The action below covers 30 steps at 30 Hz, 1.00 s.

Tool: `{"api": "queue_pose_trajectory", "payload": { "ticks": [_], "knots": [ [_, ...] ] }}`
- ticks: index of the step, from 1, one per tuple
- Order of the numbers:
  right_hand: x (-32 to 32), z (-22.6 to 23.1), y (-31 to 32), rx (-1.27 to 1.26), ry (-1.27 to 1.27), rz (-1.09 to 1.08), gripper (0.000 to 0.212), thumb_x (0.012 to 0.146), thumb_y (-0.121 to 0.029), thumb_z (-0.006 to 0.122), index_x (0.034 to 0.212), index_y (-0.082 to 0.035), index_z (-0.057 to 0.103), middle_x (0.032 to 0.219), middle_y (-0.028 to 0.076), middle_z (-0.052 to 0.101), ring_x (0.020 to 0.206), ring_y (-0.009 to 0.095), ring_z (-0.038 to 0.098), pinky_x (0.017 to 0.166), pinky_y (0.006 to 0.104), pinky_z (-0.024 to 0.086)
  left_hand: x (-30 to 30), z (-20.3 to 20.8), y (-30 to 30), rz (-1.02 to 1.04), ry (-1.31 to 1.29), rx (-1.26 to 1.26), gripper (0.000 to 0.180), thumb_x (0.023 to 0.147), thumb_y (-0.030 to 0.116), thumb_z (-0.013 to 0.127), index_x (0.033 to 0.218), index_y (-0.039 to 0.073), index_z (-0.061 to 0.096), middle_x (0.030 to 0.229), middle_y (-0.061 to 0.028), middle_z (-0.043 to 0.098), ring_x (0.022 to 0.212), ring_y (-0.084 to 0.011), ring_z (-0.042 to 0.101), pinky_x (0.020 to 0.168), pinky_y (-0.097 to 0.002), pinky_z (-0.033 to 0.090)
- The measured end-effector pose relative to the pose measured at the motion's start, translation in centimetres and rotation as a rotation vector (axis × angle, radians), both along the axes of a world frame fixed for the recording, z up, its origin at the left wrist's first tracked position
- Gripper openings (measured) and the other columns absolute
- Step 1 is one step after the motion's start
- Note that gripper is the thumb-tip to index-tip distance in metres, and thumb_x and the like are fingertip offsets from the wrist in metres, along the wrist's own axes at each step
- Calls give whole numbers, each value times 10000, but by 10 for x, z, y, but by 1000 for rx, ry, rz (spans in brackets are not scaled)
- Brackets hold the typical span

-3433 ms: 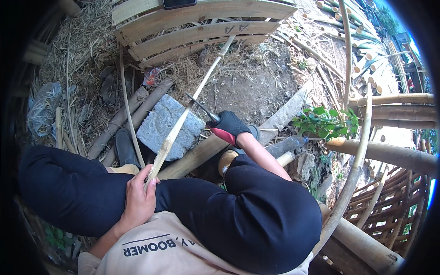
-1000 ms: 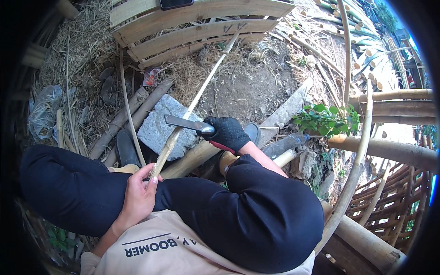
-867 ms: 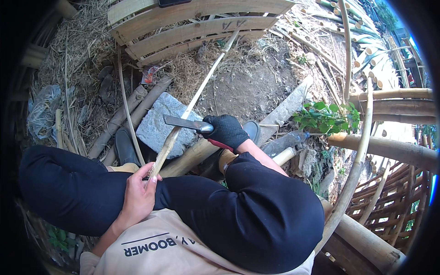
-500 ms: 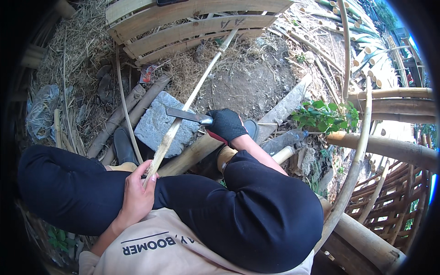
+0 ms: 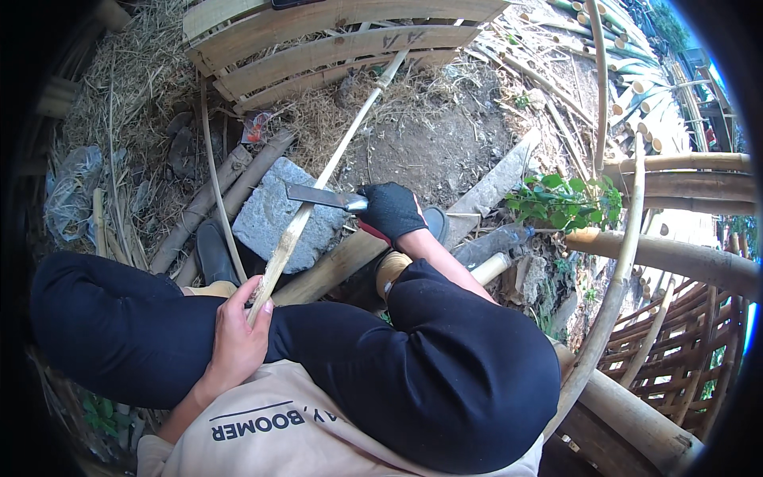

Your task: The person carves a strip of bamboo by hand using a blade. They hold the bamboo strip with one hand and repeatedly scrape the surface with the tool in the other hand while seated on a bamboo structure.

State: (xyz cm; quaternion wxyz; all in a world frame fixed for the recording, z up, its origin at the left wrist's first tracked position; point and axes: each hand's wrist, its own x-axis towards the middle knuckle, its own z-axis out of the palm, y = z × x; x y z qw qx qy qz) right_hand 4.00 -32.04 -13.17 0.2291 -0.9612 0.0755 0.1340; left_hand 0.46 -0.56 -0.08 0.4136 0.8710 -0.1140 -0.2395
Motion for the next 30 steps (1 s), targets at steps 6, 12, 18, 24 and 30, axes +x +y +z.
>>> {"api": "queue_pose_trajectory", "payload": {
  "ticks": [6,12,18,24,30],
  "knots": [
    [3,2,1,3,-3,-17,244,813,-340,709,1010,-215,779,891,141,747,858,376,721,791,465,573,-1,-4,2,5,-5,9,337,969,1,592,1287,-110,583,984,-232,720,790,-213,718,736,-339,554],
    [9,-3,-3,-34,31,-3,262,815,-344,712,996,-168,779,928,171,746,896,375,722,809,458,576,0,-4,2,-4,-15,-20,346,970,-32,556,1306,-115,565,943,-210,714,845,-201,716,753,-327,555],
    [15,4,-32,55,97,-298,314,905,-407,665,1011,-131,772,939,214,736,915,408,709,819,479,559,-9,-2,12,11,82,7,379,983,-38,548,1358,-87,548,952,-141,707,852,-156,685,751,-284,543],
    [3,17,7,257,159,-25,362,878,-459,729,1052,-143,761,929,187,742,907,403,709,828,455,549,-7,2,5,131,168,-83,325,945,-28,572,1265,-83,587,941,-208,721,906,-368,723,831,-429,546],
    [-1,20,12,227,38,50,364,873,-469,751,982,-122,760,848,194,726,809,405,700,749,446,542,-8,-1,5,106,145,-107,329,946,-35,560,1271,-89,580,937,-206,714,901,-372,718,830,-426,544]
  ]
}}
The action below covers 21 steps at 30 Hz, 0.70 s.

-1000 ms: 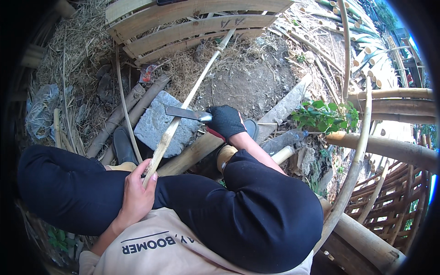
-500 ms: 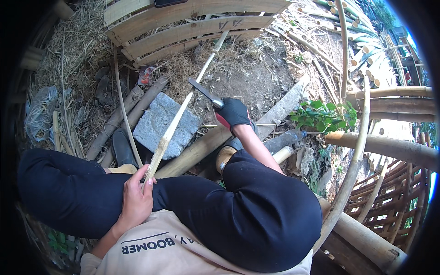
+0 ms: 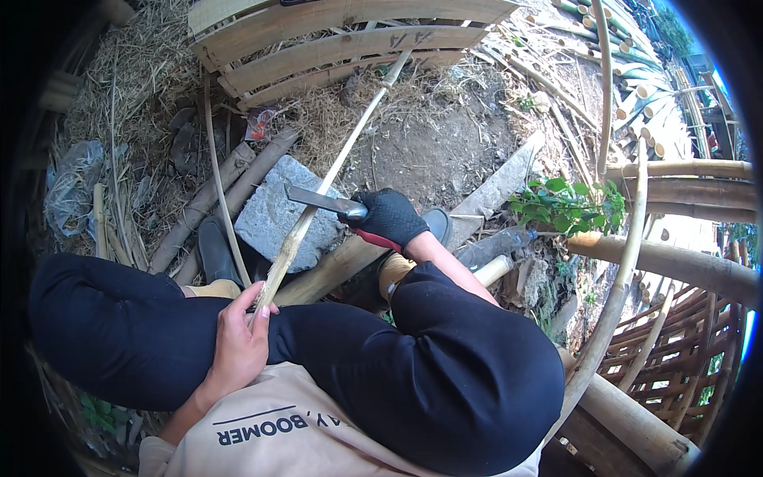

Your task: The person carves a strip of bamboo by hand using a blade. They hold the bamboo strip with one hand and repeatedly scrape the surface with the tool in the other hand while seated on a bamboo structure.

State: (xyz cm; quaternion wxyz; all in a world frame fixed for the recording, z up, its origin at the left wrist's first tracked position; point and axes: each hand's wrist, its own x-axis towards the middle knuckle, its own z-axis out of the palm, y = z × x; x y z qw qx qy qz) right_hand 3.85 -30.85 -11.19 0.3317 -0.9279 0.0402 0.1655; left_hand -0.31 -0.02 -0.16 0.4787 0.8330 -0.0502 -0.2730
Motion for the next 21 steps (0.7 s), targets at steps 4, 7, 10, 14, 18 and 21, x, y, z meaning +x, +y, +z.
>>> {"api": "queue_pose_trajectory", "payload": {
  "ticks": [4,7,10,14,18,21],
  "knots": [
    [-1,-3,1,31,-16,58,357,860,-463,758,1003,-136,766,850,187,728,804,403,701,749,447,545,1,3,-3,-18,9,26,331,945,-37,555,1271,-90,575,945,-207,710,904,-378,713,833,-435,543],
    [1,-6,-2,20,-15,62,332,857,-440,753,1004,-143,771,846,186,728,809,401,704,750,441,548,4,3,-4,-81,-45,68,349,957,-48,543,1301,-101,558,984,-209,705,873,-308,707,801,-385,543],
    [10,-9,-5,-117,123,-59,275,826,-358,708,979,-140,778,911,198,737,893,401,711,825,476,564,3,1,-4,-144,-166,107,370,957,-59,539,1323,-112,549,1031,-238,701,870,-295,711,795,-371,547],
    [14,-14,-5,-134,95,-48,294,816,-355,708,962,-111,779,930,211,739,903,407,715,839,483,566,4,-1,-4,-168,-259,157,374,941,-55,548,1311,-112,553,1059,-273,697,934,-388,715,852,-443,548],
    [17,-30,-22,-170,82,-137,308,836,-373,702,950,-98,781,930,221,737,903,412,715,833,484,564,5,5,-6,-161,-241,138,373,939,-52,553,1307,-115,552,1053,-275,696,929,-391,713,853,-438,548],
    [20,-24,-25,-127,118,-268,370,874,-416,701,953,-61,772,924,246,730,892,427,710,810,471,556,5,7,-5,-160,-221,123,373,939,-54,550,1305,-125,548,1038,-271,698,924,-385,714,855,-438,547]
  ]
}}
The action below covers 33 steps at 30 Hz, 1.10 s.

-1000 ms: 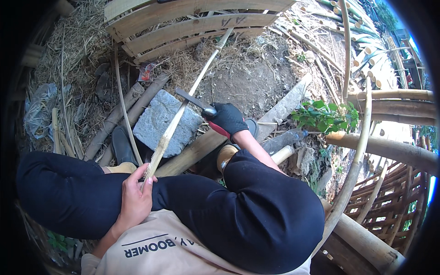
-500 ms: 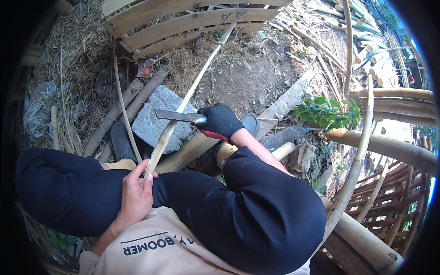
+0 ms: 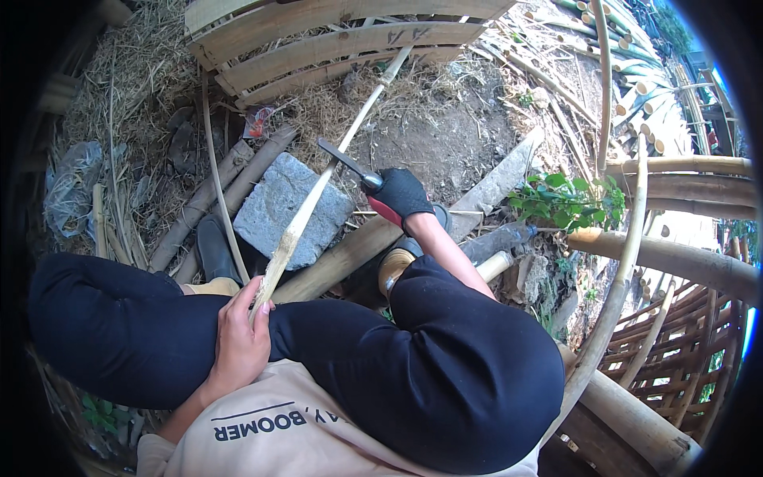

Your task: The person carves a strip of bamboo by hand using a blade. They hold the bamboo strip with one hand and repeatedly scrape the surface with the tool in the other hand while seated on a bamboo structure.

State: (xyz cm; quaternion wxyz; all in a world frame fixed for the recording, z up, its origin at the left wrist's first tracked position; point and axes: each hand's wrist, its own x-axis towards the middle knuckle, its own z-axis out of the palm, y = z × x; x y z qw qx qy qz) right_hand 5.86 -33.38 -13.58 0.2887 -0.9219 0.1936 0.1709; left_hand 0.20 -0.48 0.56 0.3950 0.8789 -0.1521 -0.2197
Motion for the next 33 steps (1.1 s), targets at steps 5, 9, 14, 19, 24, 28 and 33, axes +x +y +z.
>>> {"api": "queue_pose_trajectory", "payload": {
  "ticks": [5,9,14,19,24,28,33],
  "knots": [
    [-14,14,18,256,102,163,365,854,-386,756,984,-45,760,922,251,728,887,399,717,817,445,543,-1,-1,0,12,37,-17,370,942,-54,540,1305,-126,547,986,-237,708,918,-374,715,854,-418,545],
    [-13,23,23,258,21,268,365,874,-406,755,935,-46,752,843,217,722,787,370,710,764,437,537,-3,-1,0,39,21,-70,330,916,-86,523,1244,-100,551,1006,-286,659,902,-463,665,801,-480,531],
    [-14,22,26,159,-59,435,346,839,-415,766,955,-90,774,866,207,732,839,409,710,780,454,548,2,1,-3,4,60,-21,369,942,-56,539,1306,-117,555,979,-227,708,915,-357,718,848,-410,545],
    [-3,14,20,83,23,162,284,820,-338,719,984,-116,784,928,216,737,902,406,714,836,473,558,-1,-2,-2,20,20,-24,332,934,-53,542,1262,-105,546,1055,-304,660,944,-478,661,820,-485,529],
    [-4,-3,10,83,-6,83,321,846,-366,720,984,-82,782,933,238,736,887,419,715,828,462,554,2,1,-3,-30,-38,38,391,941,-57,544,1328,-109,547,1008,-255,705,924,-369,717,844,-423,550],
    [-4,16,15,134,14,61,340,845,-379,729,992,-78,780,939,240,736,893,416,715,830,463,552,2,2,0,16,42,-27,382,934,-69,541,1313,-116,554,1022,-268,696,925,-404,706,846,-426,552],
    [-13,38,22,98,150,339,399,829,-443,748,1023,-96,778,977,223,741,936,407,717,862,466,554,-2,-2,-2,9,-25,16,388,912,-90,535,1297,-132,553,1044,-296,683,961,-435,695,868,-437,551]
  ]
}}
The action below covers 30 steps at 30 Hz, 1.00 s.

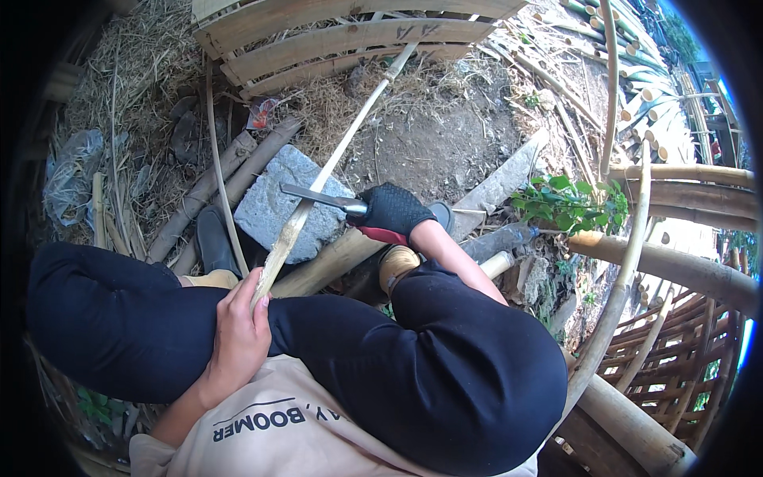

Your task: The person carves a strip of bamboo by hand using a blade. They hold the bamboo strip with one hand and repeatedly scrape the surface with the tool in the other hand while seated on a bamboo structure.

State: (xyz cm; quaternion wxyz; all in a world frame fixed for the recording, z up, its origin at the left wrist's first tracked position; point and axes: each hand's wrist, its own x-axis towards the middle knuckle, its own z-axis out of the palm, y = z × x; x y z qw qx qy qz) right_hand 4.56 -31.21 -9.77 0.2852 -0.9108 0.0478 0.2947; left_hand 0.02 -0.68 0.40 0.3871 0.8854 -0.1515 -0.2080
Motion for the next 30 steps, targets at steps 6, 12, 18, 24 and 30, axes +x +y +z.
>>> {"api": "queue_pose_trajectory", "payload": {
  "ticks": [6,12,18,24,30],
  "knots": [
    [6,6,2,-89,8,84,359,845,-419,683,994,-110,790,992,204,748,961,389,724,888,478,565,1,3,-5,-43,2,114,405,910,-85,542,1309,-154,530,1159,-354,636,1034,-515,646,899,-487,541],
    [12,7,2,-169,-32,89,324,812,-316,664,958,-52,780,967,252,733,962,396,723,880,472,570,1,0,-3,-128,-77,162,403,958,-37,536,1347,-125,480,1121,-320,624,957,-500,647,801,-511,549],
    [18,-17,-19,-233,-56,-25,313,813,-308,680,993,-72,778,983,226,743,948,386,728,877,465,570,3,2,-4,-121,-43,159,402,960,-34,539,1349,-115,481,1110,-320,623,962,-498,647,794,-511,550],
    [14,1,-14,-209,-55,-36,341,831,-346,686,1017,-77,779,986,231,741,954,398,722,887,467,565,1,4,-3,-91,-35,127,401,952,-38,539,1342,-117,487,1102,-324,622,966,-503,643,797,-512,546],
    [7,20,16,9,-6,138,382,846,-420,746,993,-69,776,934,225,742,909,402,723,848,457,558,0,0,-1,-108,-88,90,417,947,-41,535,1353,-120,482,1091,-328,621,950,-505,640,803,-516,539]
  ]
}}
